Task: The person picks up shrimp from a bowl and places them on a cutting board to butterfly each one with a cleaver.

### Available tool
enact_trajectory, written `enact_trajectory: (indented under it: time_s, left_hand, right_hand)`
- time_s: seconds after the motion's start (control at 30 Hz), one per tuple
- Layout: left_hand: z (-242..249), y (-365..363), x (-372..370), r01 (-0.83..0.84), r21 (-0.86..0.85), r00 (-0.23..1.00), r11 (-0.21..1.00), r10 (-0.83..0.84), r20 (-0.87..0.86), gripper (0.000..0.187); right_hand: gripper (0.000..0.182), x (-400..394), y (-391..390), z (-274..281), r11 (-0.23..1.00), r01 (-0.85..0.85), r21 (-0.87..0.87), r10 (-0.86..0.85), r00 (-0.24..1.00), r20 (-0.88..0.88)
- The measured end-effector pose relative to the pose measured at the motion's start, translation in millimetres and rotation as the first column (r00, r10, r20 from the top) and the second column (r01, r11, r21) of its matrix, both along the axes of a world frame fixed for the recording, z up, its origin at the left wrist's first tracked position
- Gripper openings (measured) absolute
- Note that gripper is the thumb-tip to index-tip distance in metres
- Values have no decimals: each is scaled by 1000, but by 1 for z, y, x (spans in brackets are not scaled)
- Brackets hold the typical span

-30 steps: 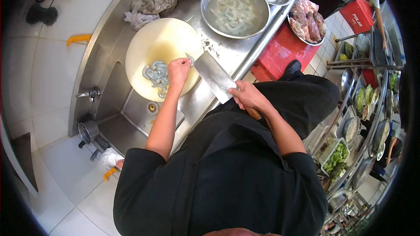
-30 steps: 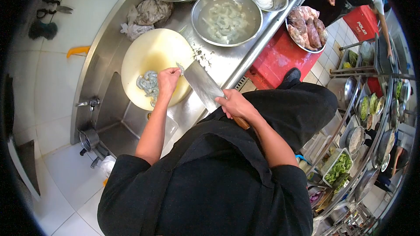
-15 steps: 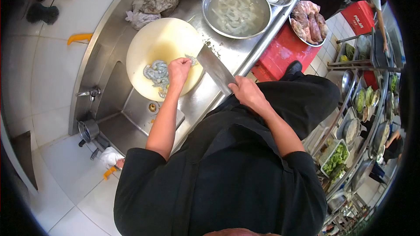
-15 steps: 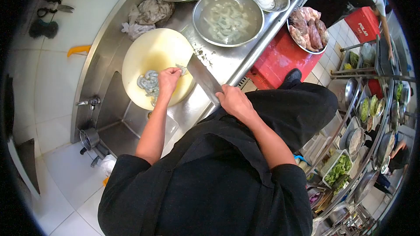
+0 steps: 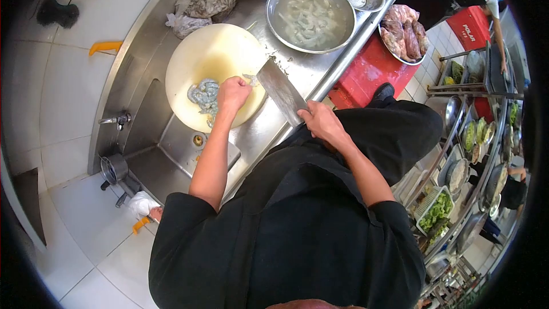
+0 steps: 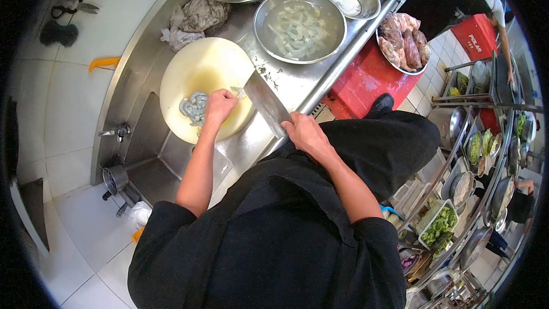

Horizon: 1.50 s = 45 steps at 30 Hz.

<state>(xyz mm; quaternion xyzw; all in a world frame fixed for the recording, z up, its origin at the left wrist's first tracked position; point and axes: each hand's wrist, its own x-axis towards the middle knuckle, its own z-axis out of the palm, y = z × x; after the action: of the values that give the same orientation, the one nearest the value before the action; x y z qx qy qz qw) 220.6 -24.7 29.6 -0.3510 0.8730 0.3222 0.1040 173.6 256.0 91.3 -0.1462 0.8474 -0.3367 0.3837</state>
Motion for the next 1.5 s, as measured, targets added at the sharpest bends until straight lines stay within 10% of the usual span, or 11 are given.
enact_trajectory:
  time_s: [0.13,0.23,0.43,0.67,0.73,0.83,0.93,1.07,1.17,1.37,1.5]
  left_hand:
    - [-10,-5,7,-21,94,972,995,43,-231,25]
    - [-26,7,-2,64,-162,904,985,-126,-409,22]
    - [-4,0,0,33,11,993,999,-31,-111,19]
    - [16,-2,7,-32,221,935,975,107,-338,22]
    - [27,27,-8,176,299,718,938,86,-691,33]
    - [54,36,-15,326,82,662,942,-166,-731,47]
    - [39,-10,-1,53,86,845,995,1,-535,41]
    - [14,-86,36,-103,-422,992,901,63,-107,25]
    - [-4,-99,48,-32,-454,994,890,-18,-106,22]
    - [-5,-98,36,-43,-411,999,911,31,-34,20]
    - [14,-78,25,-127,-278,959,952,46,-279,16]
  right_hand:
    - [38,-1,1,-1,997,66,-33,-61,989,135]
    - [38,-4,2,-2,995,90,-47,-79,978,193]
    - [30,-1,1,-6,997,65,-34,-61,994,93]
    - [35,2,-1,-7,998,62,-28,-59,994,91]
    - [35,1,-3,-3,998,62,9,-63,992,110]
    - [34,2,-3,-1,998,60,-4,-59,993,98]
    - [34,5,1,1,997,76,-32,-74,995,67]
    - [34,13,5,-2,991,110,-72,-109,994,9]
    - [33,20,1,-15,991,21,-133,-54,966,-253]
    - [29,23,-22,3,995,-92,-45,80,973,-218]
    - [28,20,-27,-9,995,-55,-86,28,957,-290]
